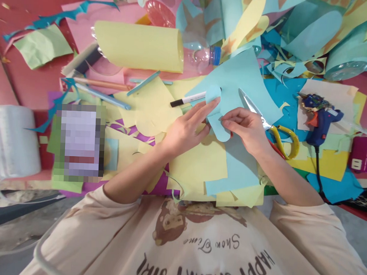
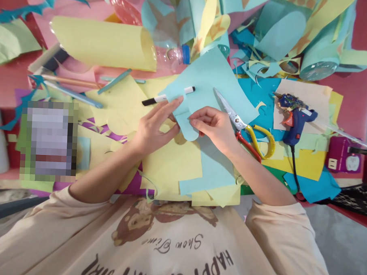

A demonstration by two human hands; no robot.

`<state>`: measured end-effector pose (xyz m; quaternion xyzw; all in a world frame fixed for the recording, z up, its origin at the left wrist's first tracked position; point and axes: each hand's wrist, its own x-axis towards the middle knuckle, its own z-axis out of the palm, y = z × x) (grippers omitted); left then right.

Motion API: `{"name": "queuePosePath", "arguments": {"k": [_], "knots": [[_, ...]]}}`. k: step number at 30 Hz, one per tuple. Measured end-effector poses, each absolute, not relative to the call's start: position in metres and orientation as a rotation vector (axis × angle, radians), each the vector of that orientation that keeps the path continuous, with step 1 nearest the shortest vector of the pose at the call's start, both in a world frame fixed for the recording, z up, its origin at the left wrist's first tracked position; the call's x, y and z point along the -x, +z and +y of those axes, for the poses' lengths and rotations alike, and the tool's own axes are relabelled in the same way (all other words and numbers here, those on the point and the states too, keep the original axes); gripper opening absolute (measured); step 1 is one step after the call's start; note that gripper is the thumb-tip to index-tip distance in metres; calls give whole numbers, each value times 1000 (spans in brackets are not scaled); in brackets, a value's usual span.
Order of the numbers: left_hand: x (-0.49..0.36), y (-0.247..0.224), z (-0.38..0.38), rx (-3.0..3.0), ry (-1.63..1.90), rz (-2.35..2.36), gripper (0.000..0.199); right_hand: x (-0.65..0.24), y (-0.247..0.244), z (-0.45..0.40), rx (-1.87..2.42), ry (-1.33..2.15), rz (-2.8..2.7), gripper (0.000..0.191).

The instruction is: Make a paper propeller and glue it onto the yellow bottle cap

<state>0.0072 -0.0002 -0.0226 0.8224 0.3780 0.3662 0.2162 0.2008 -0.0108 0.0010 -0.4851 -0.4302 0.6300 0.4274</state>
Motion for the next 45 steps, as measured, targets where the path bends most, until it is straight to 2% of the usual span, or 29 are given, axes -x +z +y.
{"name": "queuePosePath", "arguments": {"k": [11, 35, 40, 45], "knots": [[-5, -26, 0, -2398, 957, 1052, 60, -201, 2, -11, 1230, 1596, -1080, 7], [-5, -22, 0, -2282, 883, 1086, 53, -202, 1, -10, 1236, 1585, -1137, 9], [-5, -23, -2, -2305, 948, 1041, 53, -202, 3, -9, 1247, 1495, -1179, 12], [-6, -22, 0, -1997, 1087, 1017, 56, -201, 9, -13, 1284, 1333, -1298, 23]]}}
